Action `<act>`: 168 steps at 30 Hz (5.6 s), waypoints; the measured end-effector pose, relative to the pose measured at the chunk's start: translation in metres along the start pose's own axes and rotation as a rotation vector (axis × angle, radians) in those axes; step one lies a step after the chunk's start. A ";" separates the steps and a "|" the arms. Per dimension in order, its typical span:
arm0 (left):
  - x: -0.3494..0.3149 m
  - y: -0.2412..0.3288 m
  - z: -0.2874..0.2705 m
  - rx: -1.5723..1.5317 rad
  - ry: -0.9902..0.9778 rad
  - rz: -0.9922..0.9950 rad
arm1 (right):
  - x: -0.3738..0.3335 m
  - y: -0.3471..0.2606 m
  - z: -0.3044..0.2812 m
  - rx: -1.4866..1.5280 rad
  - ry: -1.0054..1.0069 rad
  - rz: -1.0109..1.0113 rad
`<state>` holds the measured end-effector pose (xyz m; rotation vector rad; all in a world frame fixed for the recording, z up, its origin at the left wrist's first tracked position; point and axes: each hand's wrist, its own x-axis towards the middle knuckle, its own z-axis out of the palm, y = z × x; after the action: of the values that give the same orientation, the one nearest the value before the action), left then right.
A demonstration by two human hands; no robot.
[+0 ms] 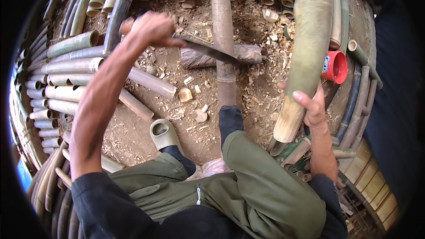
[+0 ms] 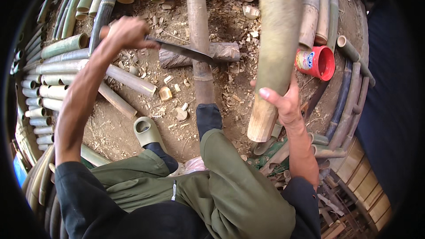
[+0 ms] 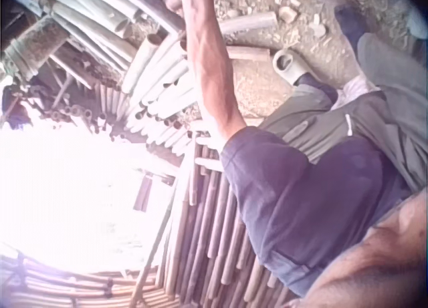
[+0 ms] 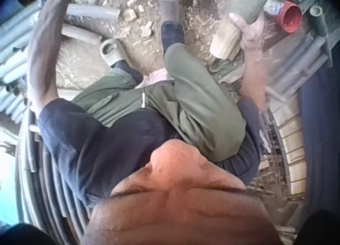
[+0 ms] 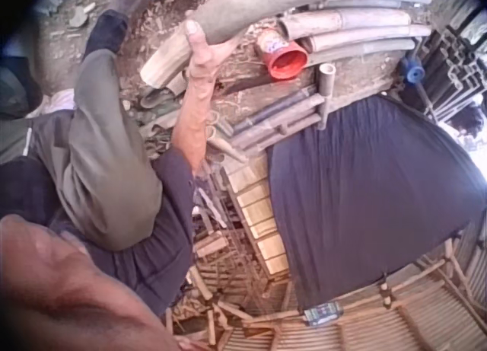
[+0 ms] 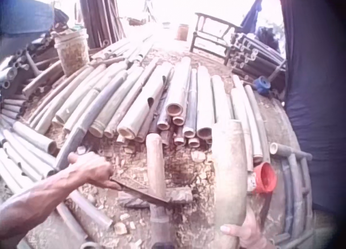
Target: The person measures a bamboo pole using a tape measure and marks it with a knife. They then use a machete to cut and shape the end of the pole, and use a knife to carve a hole in a different bamboo section.
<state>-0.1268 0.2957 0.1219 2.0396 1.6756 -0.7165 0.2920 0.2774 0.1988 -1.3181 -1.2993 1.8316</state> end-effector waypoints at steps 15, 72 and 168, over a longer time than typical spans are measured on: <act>-0.110 0.098 0.130 -0.470 0.199 -0.194 | 0.006 0.012 -0.028 -0.413 0.029 -0.186; -0.049 0.068 0.114 -0.403 -0.073 -0.159 | 0.060 0.042 -0.010 -1.140 -0.988 -1.011; -0.123 0.069 0.167 -0.516 0.752 -0.245 | -0.089 0.174 -0.020 -0.710 0.255 -0.117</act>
<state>-0.0992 0.0867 0.0657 1.8257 2.2209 0.4738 0.3635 0.1430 0.0751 -1.7042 -1.9156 1.0953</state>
